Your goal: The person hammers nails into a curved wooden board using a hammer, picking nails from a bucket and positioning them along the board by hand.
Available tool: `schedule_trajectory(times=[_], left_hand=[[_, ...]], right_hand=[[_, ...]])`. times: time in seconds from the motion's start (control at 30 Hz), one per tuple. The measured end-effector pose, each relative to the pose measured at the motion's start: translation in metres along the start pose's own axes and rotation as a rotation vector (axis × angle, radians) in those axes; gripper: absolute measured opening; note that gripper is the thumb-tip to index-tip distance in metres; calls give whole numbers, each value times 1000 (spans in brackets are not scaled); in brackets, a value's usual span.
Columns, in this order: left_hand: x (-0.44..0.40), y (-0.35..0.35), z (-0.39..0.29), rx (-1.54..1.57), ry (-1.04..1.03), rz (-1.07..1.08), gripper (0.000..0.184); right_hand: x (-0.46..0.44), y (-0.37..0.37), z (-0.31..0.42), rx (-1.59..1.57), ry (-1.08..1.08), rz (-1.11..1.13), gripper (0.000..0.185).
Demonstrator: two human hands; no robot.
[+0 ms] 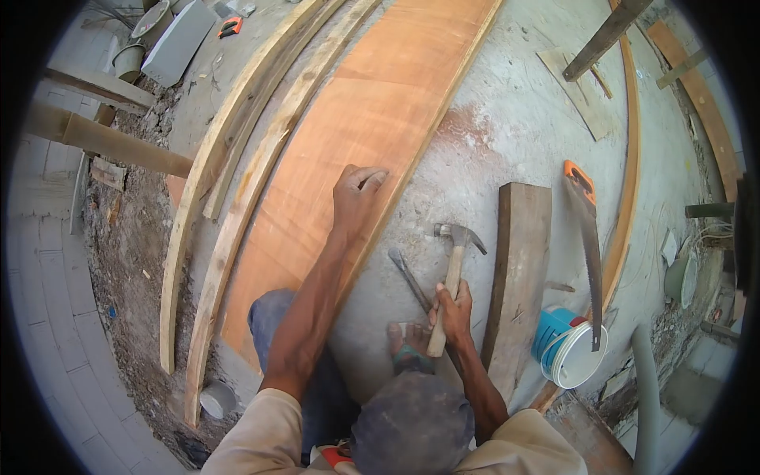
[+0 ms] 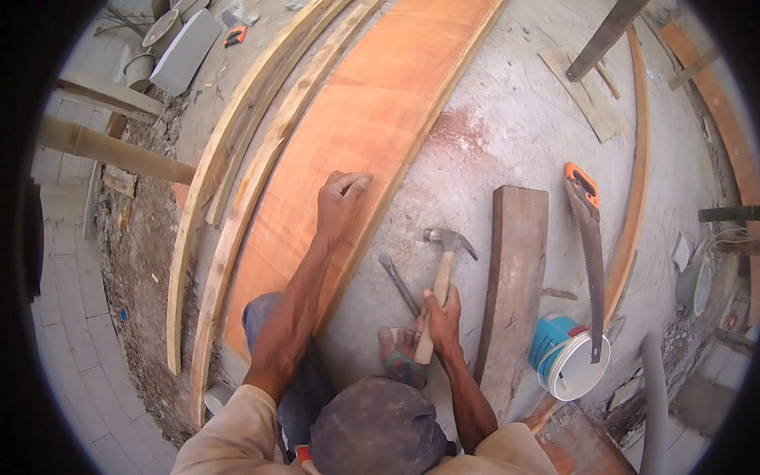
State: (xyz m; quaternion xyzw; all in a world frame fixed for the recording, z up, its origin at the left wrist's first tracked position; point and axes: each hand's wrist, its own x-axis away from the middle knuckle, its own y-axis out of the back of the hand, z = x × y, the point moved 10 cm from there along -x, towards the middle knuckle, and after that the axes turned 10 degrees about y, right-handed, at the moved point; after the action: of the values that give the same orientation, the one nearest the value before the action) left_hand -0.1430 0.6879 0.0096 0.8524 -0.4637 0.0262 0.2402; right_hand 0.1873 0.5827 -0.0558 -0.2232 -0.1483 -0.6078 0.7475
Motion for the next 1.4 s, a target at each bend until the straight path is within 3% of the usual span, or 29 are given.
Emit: schedule_trajectory(times=[0.17, 0.33, 0.4, 0.53, 0.6, 0.67, 0.77, 0.87, 0.97, 1.03, 1.23, 1.4], left_hand=[[-13, -6, -3, 33, -90, -63, 20], [-19, -19, -10, 144, -100, -130, 18], [-23, -27, -4, 247, 24, -102, 16], [-29, -41, 8, 261, 77, -110, 13], [-20, -31, -13, 104, -243, -273, 10], [-23, -32, -10, 70, -241, -297, 10], [-21, -33, -8, 32, -274, -334, 13], [-22, -33, -8, 32, -321, -372, 14], [-19, -32, -8, 48, -335, -383, 14], [-19, -32, -8, 64, -338, -374, 14], [-15, -33, -17, -2, -438, -371, 21], [-17, -30, -10, 160, -291, -347, 34]], right_hand=[[-2, 5, -4, 39, -44, 22, 27], [-9, 4, 8, 103, 58, 64, 27], [-9, 2, 25, 146, 109, 69, 26], [-11, -6, 78, 360, 265, 115, 33], [-15, -10, 101, 464, 256, 138, 41], [-29, -8, 100, 567, 244, 161, 51], [-47, -18, 124, 681, 612, 184, 69], [-50, -47, 166, 746, 599, 240, 74], [-57, -70, 195, 806, 732, 313, 76], [-55, -84, 213, 846, 952, 344, 76], [-45, -109, 251, 885, 1227, 327, 75], [-70, -108, 222, 1071, 1053, 429, 77]])
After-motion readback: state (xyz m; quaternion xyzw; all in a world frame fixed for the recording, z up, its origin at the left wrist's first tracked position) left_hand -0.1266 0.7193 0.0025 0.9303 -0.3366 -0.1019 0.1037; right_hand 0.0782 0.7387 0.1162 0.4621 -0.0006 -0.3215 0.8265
